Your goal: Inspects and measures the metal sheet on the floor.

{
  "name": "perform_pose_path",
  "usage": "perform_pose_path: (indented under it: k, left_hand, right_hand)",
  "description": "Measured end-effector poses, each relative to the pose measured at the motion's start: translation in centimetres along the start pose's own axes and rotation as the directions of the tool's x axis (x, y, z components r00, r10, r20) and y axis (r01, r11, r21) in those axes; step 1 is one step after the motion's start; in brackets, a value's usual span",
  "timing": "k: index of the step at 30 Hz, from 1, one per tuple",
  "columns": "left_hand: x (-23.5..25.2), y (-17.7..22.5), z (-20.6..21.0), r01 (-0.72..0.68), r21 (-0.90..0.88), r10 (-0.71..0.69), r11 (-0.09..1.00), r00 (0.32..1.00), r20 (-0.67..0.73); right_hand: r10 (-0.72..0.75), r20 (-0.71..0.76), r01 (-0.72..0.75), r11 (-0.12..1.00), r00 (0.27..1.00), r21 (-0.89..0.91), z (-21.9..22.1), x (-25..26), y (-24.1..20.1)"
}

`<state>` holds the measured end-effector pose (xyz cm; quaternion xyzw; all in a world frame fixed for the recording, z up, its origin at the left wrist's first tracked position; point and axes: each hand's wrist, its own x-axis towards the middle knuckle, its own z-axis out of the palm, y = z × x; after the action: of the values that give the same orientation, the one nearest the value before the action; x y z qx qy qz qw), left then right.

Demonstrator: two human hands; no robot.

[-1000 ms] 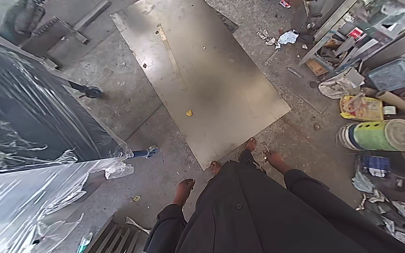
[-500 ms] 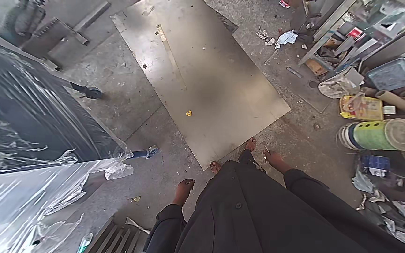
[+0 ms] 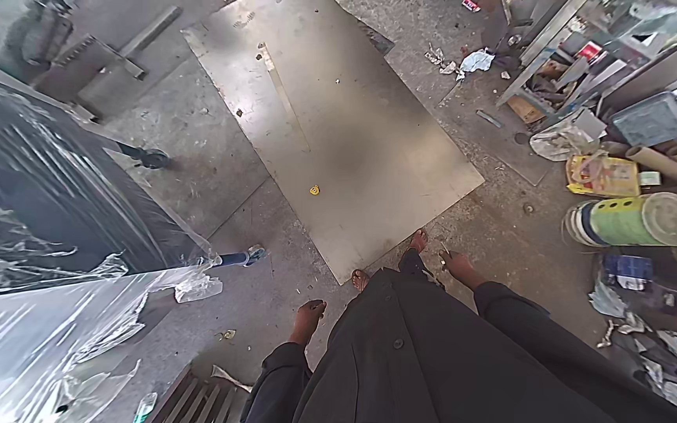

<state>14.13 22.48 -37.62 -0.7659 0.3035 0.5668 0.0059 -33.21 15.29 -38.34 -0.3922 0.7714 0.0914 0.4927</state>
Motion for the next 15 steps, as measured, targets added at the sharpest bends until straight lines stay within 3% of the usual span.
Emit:
perform_pose_path:
  k: [15]
  left_hand:
    - [0.0, 0.1, 0.5, 0.028, 0.042, -0.029, 0.999, 0.999, 0.025]
  right_hand:
    - [-0.001, 0.002, 0.001, 0.997, 1.000, 0.071, 0.1, 0.4, 1.2]
